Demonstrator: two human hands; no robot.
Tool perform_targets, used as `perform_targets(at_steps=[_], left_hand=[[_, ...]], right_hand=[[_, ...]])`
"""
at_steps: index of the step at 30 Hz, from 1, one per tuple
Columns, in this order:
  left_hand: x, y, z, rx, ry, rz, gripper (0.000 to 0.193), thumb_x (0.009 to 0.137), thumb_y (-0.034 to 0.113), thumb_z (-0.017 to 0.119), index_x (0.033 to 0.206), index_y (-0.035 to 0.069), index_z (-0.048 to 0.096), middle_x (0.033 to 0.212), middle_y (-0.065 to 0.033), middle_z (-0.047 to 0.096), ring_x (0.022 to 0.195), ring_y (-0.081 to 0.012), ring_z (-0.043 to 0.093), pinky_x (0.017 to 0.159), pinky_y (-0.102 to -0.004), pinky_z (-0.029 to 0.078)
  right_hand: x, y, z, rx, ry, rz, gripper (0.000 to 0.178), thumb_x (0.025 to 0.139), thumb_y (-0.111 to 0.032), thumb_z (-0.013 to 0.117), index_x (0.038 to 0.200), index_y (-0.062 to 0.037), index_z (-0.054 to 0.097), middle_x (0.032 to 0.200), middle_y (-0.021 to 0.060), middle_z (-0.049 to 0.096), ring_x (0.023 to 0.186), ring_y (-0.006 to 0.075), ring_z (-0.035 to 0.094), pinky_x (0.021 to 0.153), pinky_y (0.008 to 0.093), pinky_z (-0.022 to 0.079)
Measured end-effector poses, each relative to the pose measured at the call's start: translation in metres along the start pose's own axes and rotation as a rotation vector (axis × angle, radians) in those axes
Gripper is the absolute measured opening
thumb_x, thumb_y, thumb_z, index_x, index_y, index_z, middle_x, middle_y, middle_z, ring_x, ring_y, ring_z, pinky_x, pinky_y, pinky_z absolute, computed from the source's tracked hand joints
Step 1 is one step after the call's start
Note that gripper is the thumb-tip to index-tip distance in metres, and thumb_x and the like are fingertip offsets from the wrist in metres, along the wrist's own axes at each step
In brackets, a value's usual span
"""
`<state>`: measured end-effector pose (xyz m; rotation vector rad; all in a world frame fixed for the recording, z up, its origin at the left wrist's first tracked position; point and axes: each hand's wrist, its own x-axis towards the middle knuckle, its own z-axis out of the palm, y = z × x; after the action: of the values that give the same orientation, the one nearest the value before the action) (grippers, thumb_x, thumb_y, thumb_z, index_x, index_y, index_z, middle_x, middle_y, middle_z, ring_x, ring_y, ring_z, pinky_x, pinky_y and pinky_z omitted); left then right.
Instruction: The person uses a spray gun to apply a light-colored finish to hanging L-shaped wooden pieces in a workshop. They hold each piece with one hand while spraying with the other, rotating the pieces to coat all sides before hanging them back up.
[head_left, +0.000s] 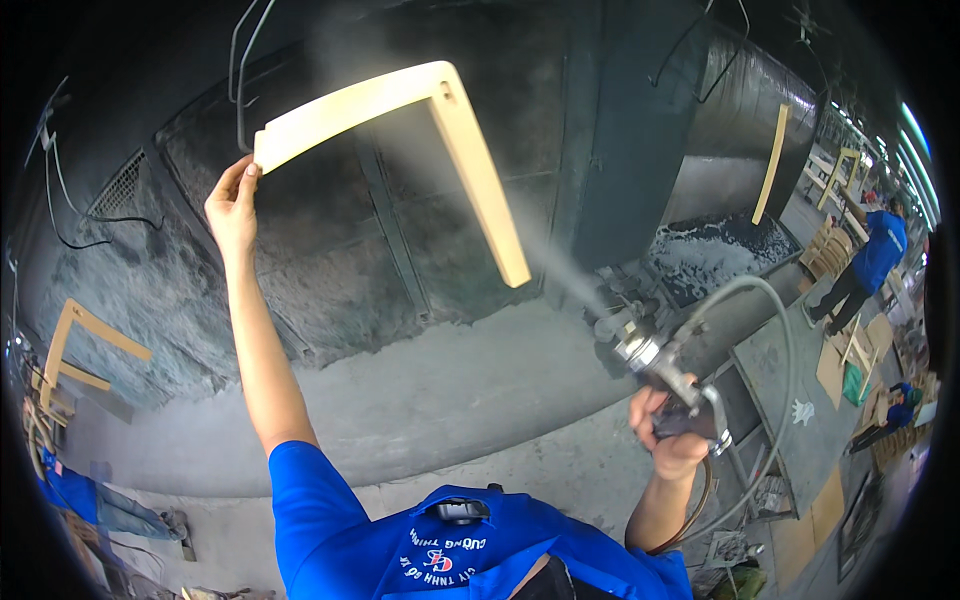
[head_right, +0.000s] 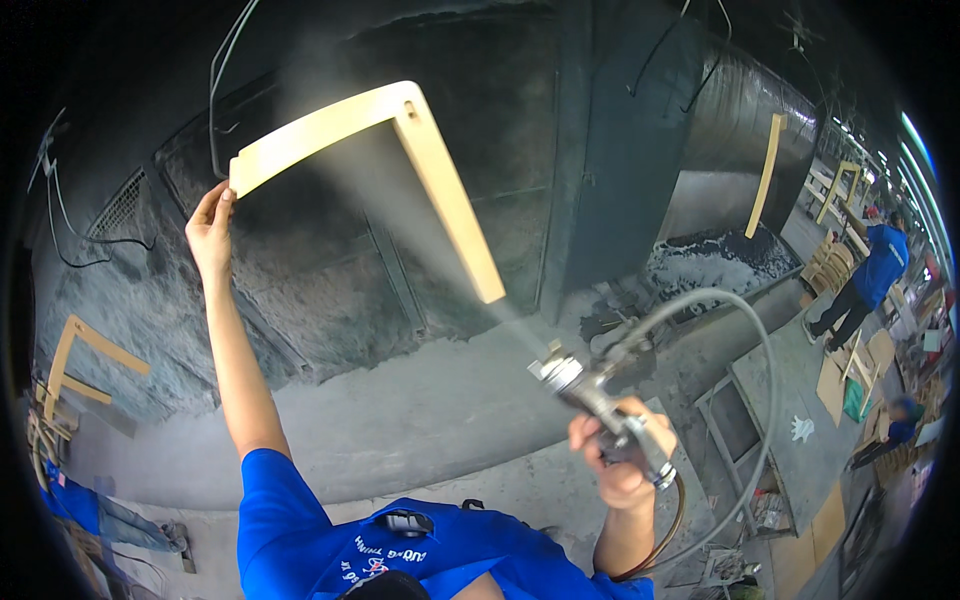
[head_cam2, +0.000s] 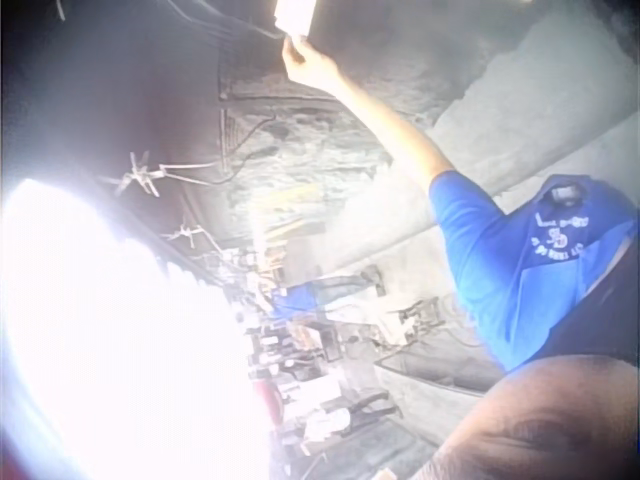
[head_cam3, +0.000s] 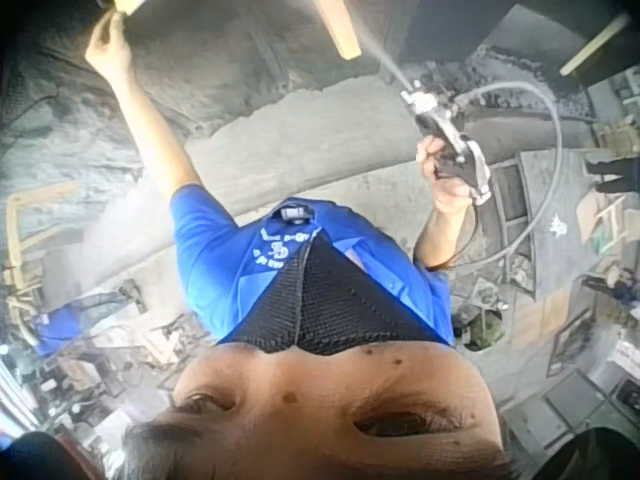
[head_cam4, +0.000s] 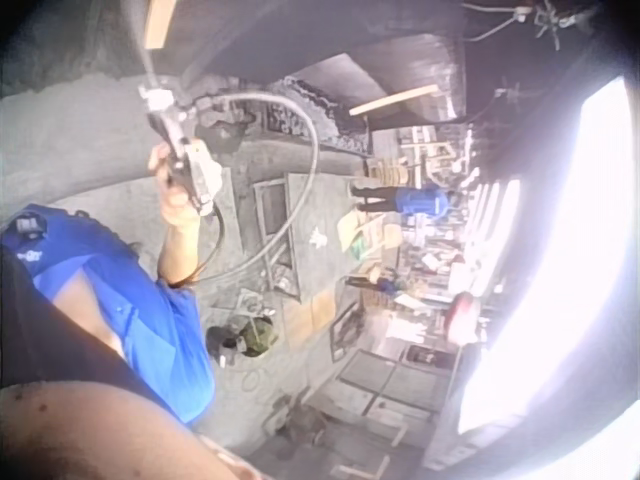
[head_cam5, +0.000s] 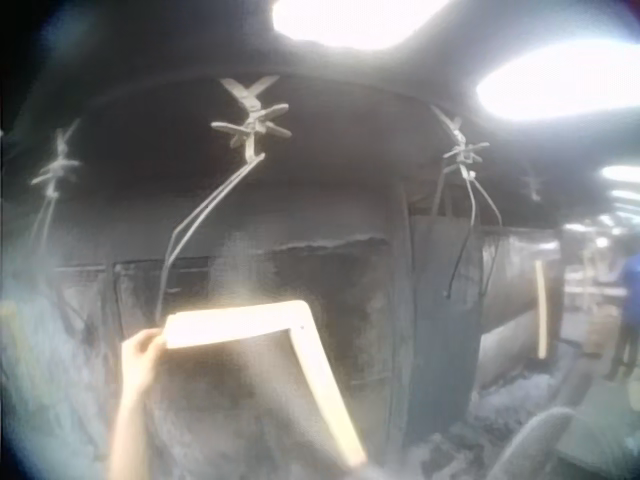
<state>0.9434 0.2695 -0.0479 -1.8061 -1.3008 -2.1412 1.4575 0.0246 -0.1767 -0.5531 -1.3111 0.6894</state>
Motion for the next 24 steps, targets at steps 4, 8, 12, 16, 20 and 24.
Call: perform_targets(at_steps=[4, 8, 12, 16, 20, 24], left_hand=[[0.006, -0.007, 0.030, -0.101, -0.076, -0.151, 0.043, 0.105, 0.041, 0.054, 0.119, 0.005, 0.074, 0.109, 0.0001, 0.073, 0.097, -0.0075, 0.054, 0.079, -0.0237, 0.045], [-0.005, -0.007, 0.040, -0.206, -0.141, -0.236, 0.060, 0.108, 0.051, 0.040, 0.126, 0.003, 0.069, 0.127, -0.0056, 0.068, 0.113, -0.0157, 0.054, 0.093, -0.0341, 0.044], [-0.010, -0.003, 0.045, -0.277, -0.191, -0.217, 0.065, 0.108, 0.053, 0.035, 0.128, 0.000, 0.067, 0.132, -0.0103, 0.065, 0.124, -0.0205, 0.053, 0.099, -0.0397, 0.043], [-0.014, -0.001, 0.047, -0.321, -0.148, -0.212, 0.063, 0.107, 0.053, 0.039, 0.122, 0.000, 0.071, 0.130, -0.0115, 0.067, 0.126, -0.0215, 0.056, 0.096, -0.0395, 0.043], [-0.015, -0.001, 0.040, -0.341, -0.151, -0.200, 0.057, 0.108, 0.046, 0.042, 0.123, -0.001, 0.070, 0.122, -0.0109, 0.070, 0.115, -0.0179, 0.059, 0.090, -0.0344, 0.045], [-0.005, 0.006, 0.028, -0.220, -0.176, -0.163, 0.043, 0.105, 0.037, 0.057, 0.112, -0.002, 0.073, 0.095, -0.0025, 0.071, 0.084, -0.0085, 0.057, 0.074, -0.0252, 0.045]], right_hand=[[0.022, 0.001, 0.009, 0.014, -0.048, 0.019, 0.084, 0.083, -0.075, 0.063, 0.089, 0.0092, 0.062, 0.054, 0.0058, 0.056, 0.045, 0.0118, 0.052, 0.043, 0.0253, 0.042], [0.023, 0.003, 0.006, -0.067, 0.156, -0.014, 0.085, 0.086, -0.073, 0.059, 0.108, 0.0095, 0.057, 0.074, 0.0136, 0.061, 0.045, 0.0122, 0.050, 0.039, 0.0268, 0.036], [0.011, 0.001, 0.011, -0.236, 0.232, -0.015, 0.087, 0.085, -0.075, 0.060, 0.096, 0.0115, 0.058, 0.063, 0.0087, 0.057, 0.044, 0.0135, 0.050, 0.041, 0.0269, 0.038], [0.000, -0.004, 0.016, -0.114, -0.051, 0.038, 0.088, 0.081, -0.080, 0.060, 0.084, 0.0075, 0.061, 0.048, 0.0015, 0.051, 0.046, 0.0113, 0.055, 0.046, 0.0239, 0.044], [-0.009, 0.001, 0.012, -0.126, 0.076, 0.081, 0.088, 0.080, -0.079, 0.061, 0.084, 0.0081, 0.061, 0.050, 0.0037, 0.052, 0.043, 0.0114, 0.051, 0.047, 0.0255, 0.044], [-0.016, 0.007, 0.004, -0.150, 0.239, 0.084, 0.085, 0.084, -0.074, 0.063, 0.097, 0.0099, 0.060, 0.062, 0.0053, 0.056, 0.046, 0.0100, 0.047, 0.048, 0.0272, 0.041]])
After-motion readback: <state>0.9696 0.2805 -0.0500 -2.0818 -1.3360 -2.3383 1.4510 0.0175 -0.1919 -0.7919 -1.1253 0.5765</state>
